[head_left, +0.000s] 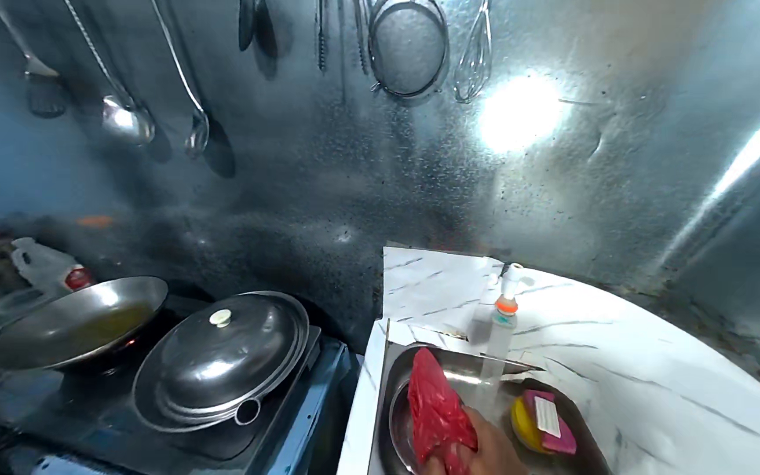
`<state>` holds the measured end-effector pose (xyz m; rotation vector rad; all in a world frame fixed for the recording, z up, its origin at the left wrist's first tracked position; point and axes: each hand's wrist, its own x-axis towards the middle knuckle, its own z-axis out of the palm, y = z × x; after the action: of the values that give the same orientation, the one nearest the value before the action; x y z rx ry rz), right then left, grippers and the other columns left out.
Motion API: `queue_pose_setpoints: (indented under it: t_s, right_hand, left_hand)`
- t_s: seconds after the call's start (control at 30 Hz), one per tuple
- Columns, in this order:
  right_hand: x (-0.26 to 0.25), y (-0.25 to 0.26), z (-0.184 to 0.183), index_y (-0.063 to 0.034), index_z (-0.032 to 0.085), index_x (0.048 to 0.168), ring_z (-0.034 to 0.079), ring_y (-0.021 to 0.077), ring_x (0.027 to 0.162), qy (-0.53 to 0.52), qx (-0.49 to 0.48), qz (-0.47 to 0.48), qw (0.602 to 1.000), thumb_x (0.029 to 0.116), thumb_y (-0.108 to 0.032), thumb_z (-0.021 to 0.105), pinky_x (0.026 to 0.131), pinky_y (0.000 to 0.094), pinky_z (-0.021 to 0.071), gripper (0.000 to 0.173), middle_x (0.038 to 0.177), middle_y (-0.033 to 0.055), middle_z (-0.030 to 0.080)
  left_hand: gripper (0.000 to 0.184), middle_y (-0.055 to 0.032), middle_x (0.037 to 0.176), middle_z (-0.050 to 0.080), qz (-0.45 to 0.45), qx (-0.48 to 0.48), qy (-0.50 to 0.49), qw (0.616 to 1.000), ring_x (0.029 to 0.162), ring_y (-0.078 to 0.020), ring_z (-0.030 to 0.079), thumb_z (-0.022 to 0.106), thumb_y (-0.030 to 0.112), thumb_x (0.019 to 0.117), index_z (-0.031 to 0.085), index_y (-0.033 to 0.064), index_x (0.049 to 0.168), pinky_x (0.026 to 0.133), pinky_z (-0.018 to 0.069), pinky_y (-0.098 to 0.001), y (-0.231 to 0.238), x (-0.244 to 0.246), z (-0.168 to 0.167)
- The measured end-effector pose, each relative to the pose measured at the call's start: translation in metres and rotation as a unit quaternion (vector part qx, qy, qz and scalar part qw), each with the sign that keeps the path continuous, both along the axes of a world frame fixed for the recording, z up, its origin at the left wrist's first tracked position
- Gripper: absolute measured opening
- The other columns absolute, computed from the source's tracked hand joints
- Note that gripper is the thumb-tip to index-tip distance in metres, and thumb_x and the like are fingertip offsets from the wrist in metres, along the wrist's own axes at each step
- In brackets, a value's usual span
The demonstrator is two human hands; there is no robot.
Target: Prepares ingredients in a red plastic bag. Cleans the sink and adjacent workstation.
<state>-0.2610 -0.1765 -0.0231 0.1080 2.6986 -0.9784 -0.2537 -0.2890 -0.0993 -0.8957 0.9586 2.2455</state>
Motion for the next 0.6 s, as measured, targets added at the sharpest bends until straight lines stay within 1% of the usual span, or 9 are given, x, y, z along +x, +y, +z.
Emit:
queue_pose_setpoints:
  t_s: [0.1, 0.2, 0.27, 0.33, 0.4, 0.43, 0.5, 0.53, 0.6]
  right_hand:
    - [-0.009, -0.009, 0.003, 0.0008, 0.065, 0.132, 0.069, 0.0395, 0.112, 0.006, 0.046, -0.017, 0.999, 0.1009, -0.026, 0.061, 0.1, 0.0575, 0.0514, 0.042, 0.115, 0.0235, 0.072]
    - [-0.018, -0.013, 0.011, 0.002, 0.071, 0.119, 0.069, 0.0406, 0.109, 0.013, 0.114, 0.018, 0.993, 0.1068, -0.02, 0.046, 0.097, 0.0568, 0.0514, 0.036, 0.109, 0.0247, 0.073]
    - [-0.024, -0.014, 0.02, 0.0017, 0.071, 0.117, 0.07, 0.0405, 0.107, 0.027, 0.134, 0.029, 0.99, 0.1066, -0.016, 0.044, 0.095, 0.057, 0.0525, 0.034, 0.107, 0.0244, 0.073]
    - [-0.028, -0.012, 0.02, 0.0032, 0.073, 0.111, 0.072, 0.0399, 0.098, 0.108, 0.114, 0.03, 0.987, 0.1041, -0.013, 0.049, 0.09, 0.0572, 0.055, 0.03, 0.098, 0.0236, 0.074]
    - [-0.032, -0.008, 0.02, 0.0028, 0.074, 0.103, 0.073, 0.0368, 0.087, 0.189, 0.091, 0.047, 0.977, 0.1004, -0.011, 0.053, 0.083, 0.0555, 0.0575, 0.025, 0.089, 0.0204, 0.074]
    - [-0.034, -0.007, 0.023, 0.0023, 0.074, 0.102, 0.073, 0.0349, 0.085, 0.206, 0.076, 0.059, 0.974, 0.0996, -0.01, 0.054, 0.082, 0.0542, 0.0579, 0.024, 0.088, 0.019, 0.073]
    - [-0.037, -0.005, 0.033, 0.0003, 0.075, 0.104, 0.074, 0.0307, 0.084, 0.252, 0.055, 0.048, 0.965, 0.0977, -0.008, 0.056, 0.08, 0.0515, 0.0593, 0.022, 0.088, 0.016, 0.074]
    - [-0.041, -0.003, 0.038, -0.0014, 0.076, 0.104, 0.074, 0.028, 0.084, 0.276, 0.051, 0.042, 0.959, 0.0964, -0.008, 0.056, 0.08, 0.0492, 0.0599, 0.022, 0.089, 0.0138, 0.075]
    - [-0.045, 0.002, 0.045, -0.0035, 0.077, 0.106, 0.074, 0.026, 0.089, 0.252, 0.045, 0.05, 0.965, 0.0959, -0.008, 0.056, 0.084, 0.0475, 0.0589, 0.024, 0.095, 0.0122, 0.076]
  left_hand:
    - [0.045, -0.015, 0.109, 0.062, 0.009, 0.031, -0.03, 0.999, 0.089, -0.0261, 0.065, 0.025, 0.041, 0.1118, 0.046, 0.0079, 0.133, 0.071, 0.0566, -0.0435, -0.007, -0.002, 0.007]
    - [0.057, -0.0181, 0.111, 0.062, 0.005, 0.047, -0.038, 0.998, 0.089, -0.0282, 0.065, 0.02, 0.051, 0.1107, 0.043, 0.0064, 0.138, 0.075, 0.0561, -0.0455, -0.011, -0.002, 0.011]
    - [0.065, -0.0185, 0.105, 0.065, -0.01, 0.05, -0.034, 0.998, 0.085, -0.0278, 0.067, 0.017, 0.057, 0.1089, 0.043, 0.0045, 0.136, 0.076, 0.057, -0.0454, -0.014, -0.001, 0.008]
    - [0.071, -0.0205, 0.107, 0.067, -0.032, 0.064, -0.02, 0.997, 0.088, -0.0287, 0.069, 0.015, 0.06, 0.1078, 0.041, 0.0019, 0.138, 0.08, 0.0574, -0.0454, -0.018, 0.001, 0.003]
    - [0.072, -0.02, 0.105, 0.068, -0.054, 0.072, -0.01, 0.996, 0.088, -0.0284, 0.069, 0.015, 0.06, 0.1081, 0.046, -0.0009, 0.134, 0.081, 0.0577, -0.0441, -0.022, 0.003, 0.0]
    - [0.071, -0.0181, 0.101, 0.069, -0.063, 0.069, -0.009, 0.996, 0.086, -0.0271, 0.07, 0.016, 0.058, 0.1086, 0.049, -0.001, 0.128, 0.08, 0.0582, -0.043, -0.024, 0.004, 0.001]
    - [0.065, -0.0152, 0.097, 0.069, -0.082, 0.055, -0.005, 0.995, 0.083, -0.0242, 0.069, 0.019, 0.053, 0.1103, 0.053, -0.0012, 0.124, 0.078, 0.0579, -0.0406, -0.031, 0.005, 0.002]
    - [0.06, -0.0145, 0.096, 0.068, -0.089, 0.042, 0.003, 0.995, 0.081, -0.0229, 0.069, 0.021, 0.049, 0.1114, 0.052, -0.0014, 0.124, 0.077, 0.0581, -0.0394, -0.035, 0.005, 0.002]
    - [0.048, -0.0146, 0.099, 0.068, -0.102, 0.002, 0.017, 0.995, 0.081, -0.0209, 0.069, 0.028, 0.038, 0.113, 0.05, -0.0026, 0.129, 0.077, 0.0578, -0.037, -0.042, 0.007, 0.0]
